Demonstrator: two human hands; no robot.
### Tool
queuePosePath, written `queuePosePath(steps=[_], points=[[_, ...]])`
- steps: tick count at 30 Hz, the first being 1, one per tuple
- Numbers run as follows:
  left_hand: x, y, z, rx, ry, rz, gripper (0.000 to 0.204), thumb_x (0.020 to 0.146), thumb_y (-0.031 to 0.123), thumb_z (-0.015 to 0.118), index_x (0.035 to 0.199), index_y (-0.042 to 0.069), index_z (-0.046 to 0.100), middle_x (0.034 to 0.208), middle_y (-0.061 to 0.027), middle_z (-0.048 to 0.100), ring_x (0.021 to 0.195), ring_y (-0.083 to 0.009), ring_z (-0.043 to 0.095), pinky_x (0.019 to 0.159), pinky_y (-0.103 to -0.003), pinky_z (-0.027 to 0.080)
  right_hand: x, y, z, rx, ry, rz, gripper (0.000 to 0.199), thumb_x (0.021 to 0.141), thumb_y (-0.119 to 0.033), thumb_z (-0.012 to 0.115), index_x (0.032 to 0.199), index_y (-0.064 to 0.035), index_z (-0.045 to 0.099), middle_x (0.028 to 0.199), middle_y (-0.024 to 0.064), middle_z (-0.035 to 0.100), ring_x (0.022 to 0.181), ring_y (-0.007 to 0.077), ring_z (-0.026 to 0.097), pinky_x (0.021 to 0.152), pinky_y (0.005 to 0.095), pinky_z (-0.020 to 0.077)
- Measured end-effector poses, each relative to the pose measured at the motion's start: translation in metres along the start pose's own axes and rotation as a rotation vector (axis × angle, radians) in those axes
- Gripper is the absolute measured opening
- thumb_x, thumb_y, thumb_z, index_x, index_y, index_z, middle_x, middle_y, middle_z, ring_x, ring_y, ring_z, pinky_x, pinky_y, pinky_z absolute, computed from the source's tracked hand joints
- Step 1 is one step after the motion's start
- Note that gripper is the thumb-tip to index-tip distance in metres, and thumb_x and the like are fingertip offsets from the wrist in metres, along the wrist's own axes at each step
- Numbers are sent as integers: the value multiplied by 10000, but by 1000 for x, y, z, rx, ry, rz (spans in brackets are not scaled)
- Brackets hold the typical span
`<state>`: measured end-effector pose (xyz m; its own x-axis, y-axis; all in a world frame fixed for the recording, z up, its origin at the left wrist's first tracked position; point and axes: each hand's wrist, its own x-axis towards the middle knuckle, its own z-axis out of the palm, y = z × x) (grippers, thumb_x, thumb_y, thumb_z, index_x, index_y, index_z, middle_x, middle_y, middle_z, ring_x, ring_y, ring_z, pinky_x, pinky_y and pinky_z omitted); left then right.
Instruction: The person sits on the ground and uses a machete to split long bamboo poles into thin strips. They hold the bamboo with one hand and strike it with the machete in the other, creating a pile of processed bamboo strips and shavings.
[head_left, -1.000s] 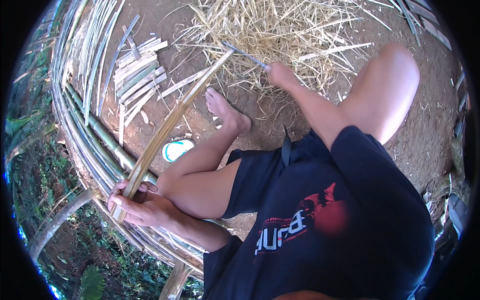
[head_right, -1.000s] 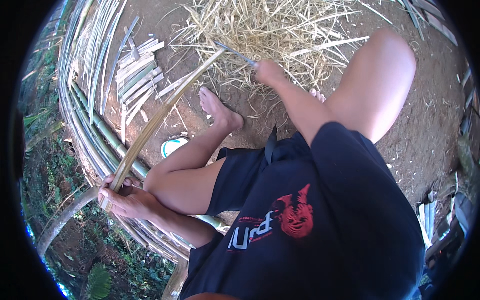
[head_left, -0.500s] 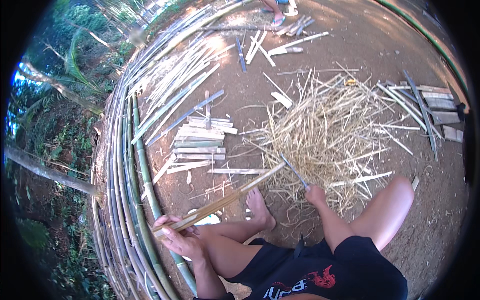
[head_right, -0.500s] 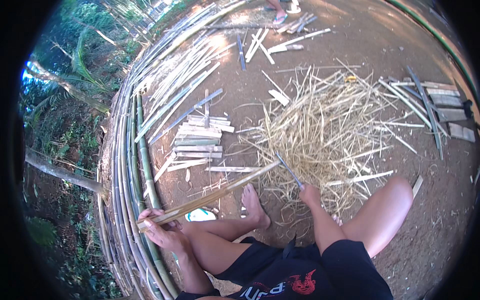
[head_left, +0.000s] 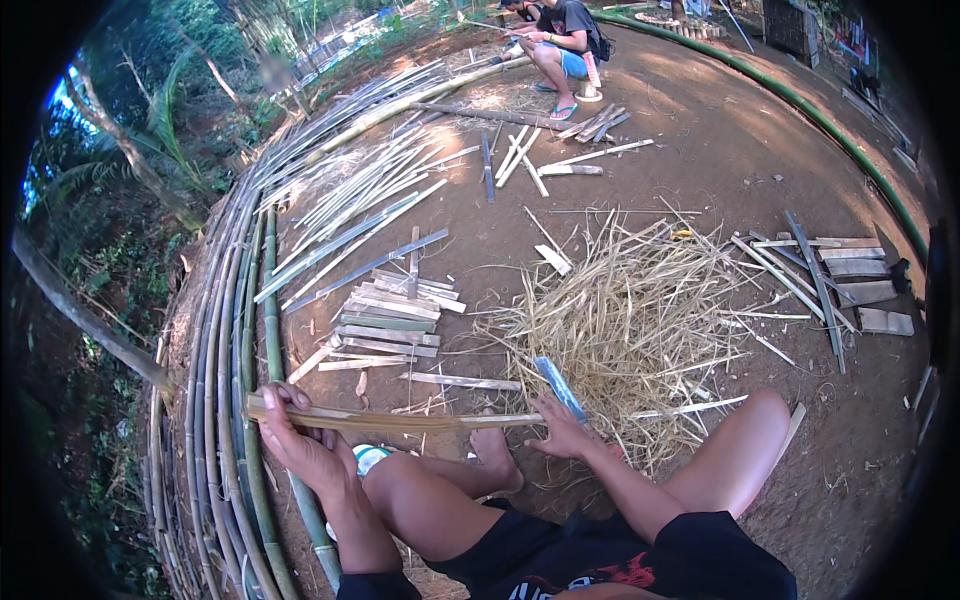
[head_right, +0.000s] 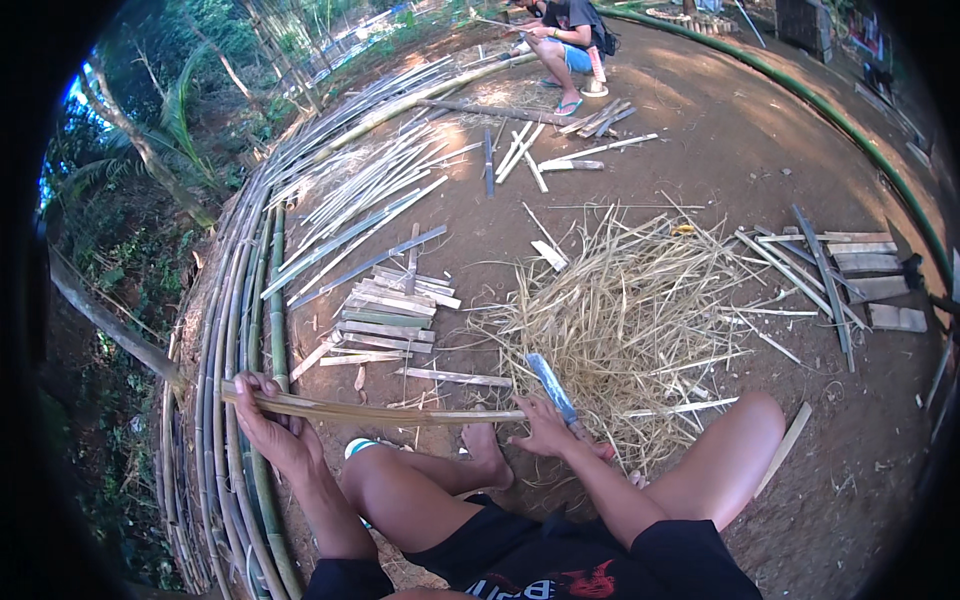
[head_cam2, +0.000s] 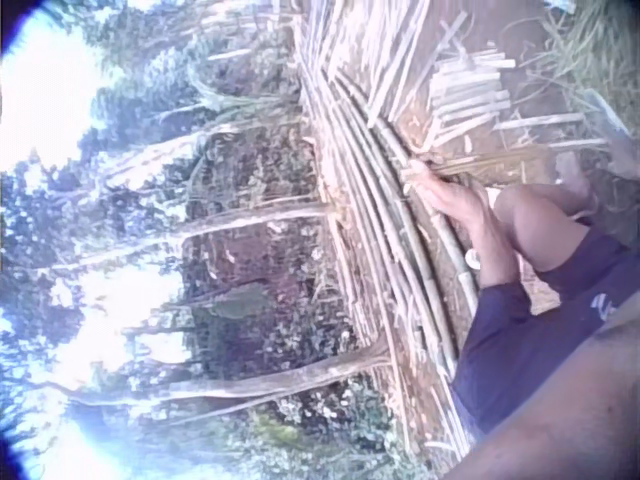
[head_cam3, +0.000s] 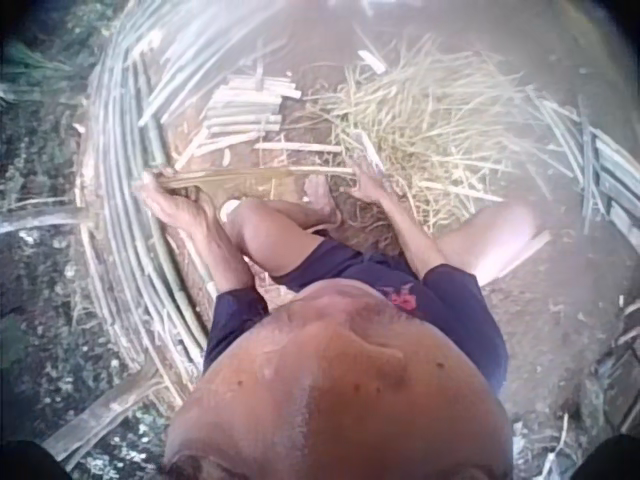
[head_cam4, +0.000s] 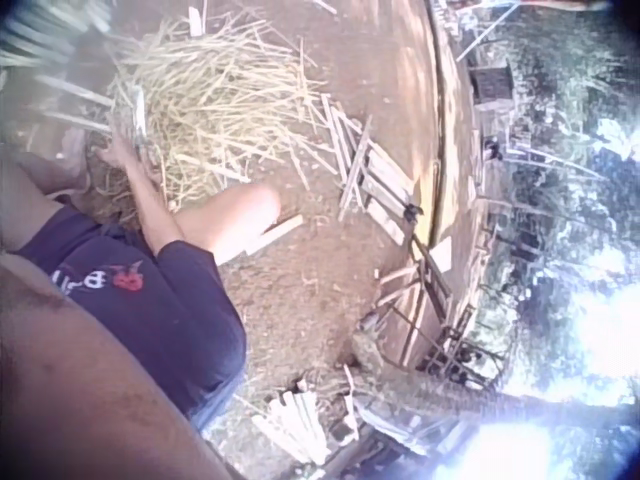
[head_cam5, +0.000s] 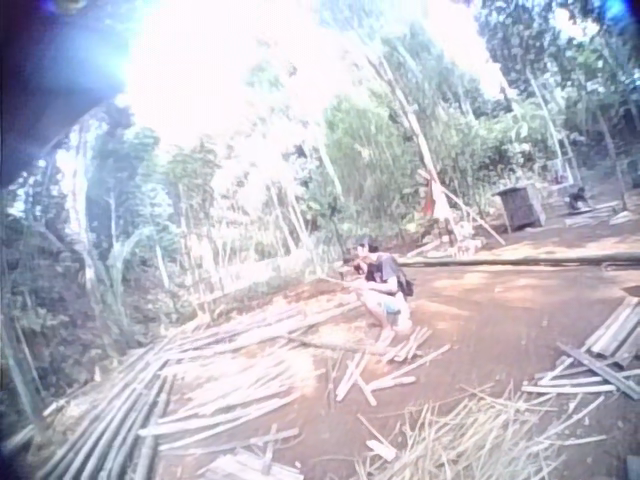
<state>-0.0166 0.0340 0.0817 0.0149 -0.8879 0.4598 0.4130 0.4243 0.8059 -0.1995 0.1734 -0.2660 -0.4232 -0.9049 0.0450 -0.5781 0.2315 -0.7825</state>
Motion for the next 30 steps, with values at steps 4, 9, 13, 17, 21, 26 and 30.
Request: queuePosePath(steps=[4, 9, 13, 17, 21, 26, 30], points=[[28, 25, 27, -18, -67, 73, 265, 990, 323, 535, 904, 72, 529, 740, -3, 477, 433, -2, 301, 333, -175, 188, -2, -2, 10, 143, 133, 0, 479, 873, -364, 663, 1239, -75, 558, 1173, 173, 587, 1096, 318, 562, 962, 416, 431], [86, 17, 44, -35, -189, -11, 493, 1009, 376, 487, 1370, 44, 436, 1256, -52, 544, 843, -57, 473, 704, -219, 422, 0, -22, -27, 344, 147, 133, 430, 851, -447, 695, 968, -35, 663, 853, 140, 659, 800, 281, 638, 731, 375, 486], [78, -18, 42, 50, -267, -62, 523, 1018, 383, 417, 1428, 59, 378, 1455, -113, 411, 1258, -236, 422, 1060, -375, 322, -3, -38, -58, 261, 304, 174, 560, 875, -604, 584, 968, -61, 686, 611, 120, 582, 572, 267, 580, 580, 404, 458], [22, -84, 74, 201, -685, -304, 355, 994, 316, 511, 1238, 58, 525, 1237, -79, 538, 957, -142, 543, 772, -279, 492, -8, -66, -139, 308, 222, 368, 581, 906, -609, 524, 928, -46, 666, 569, 79, 545, 541, 214, 574, 548, 396, 452], [-37, -112, 101, 427, -1220, -406, 274, 1004, 238, 502, 1182, 35, 552, 1135, -63, 567, 925, -113, 562, 698, -243, 506, -3, -75, -178, 369, 375, 213, 520, 966, -509, 484, 852, -23, 628, 557, 58, 539, 529, 186, 570, 527, 381, 455], [-56, -116, 126, 396, -1450, -547, 288, 1011, 211, 486, 1200, 8, 566, 1119, -83, 607, 953, -127, 572, 752, -273, 521, 21, -121, -225, 550, 516, 34, 452, 1010, -387, 449, 796, -3, 553, 591, 70, 558, 526, 176, 568, 521, 363, 463], [-71, -113, 146, 273, -1486, -684, 308, 1020, 201, 470, 1216, -21, 555, 1125, -114, 617, 959, -140, 583, 773, -289, 527, 35, -117, -242, 493, 629, -29, 434, 1017, -369, 442, 815, 1, 544, 609, 74, 564, 521, 169, 567, 509, 348, 461]])
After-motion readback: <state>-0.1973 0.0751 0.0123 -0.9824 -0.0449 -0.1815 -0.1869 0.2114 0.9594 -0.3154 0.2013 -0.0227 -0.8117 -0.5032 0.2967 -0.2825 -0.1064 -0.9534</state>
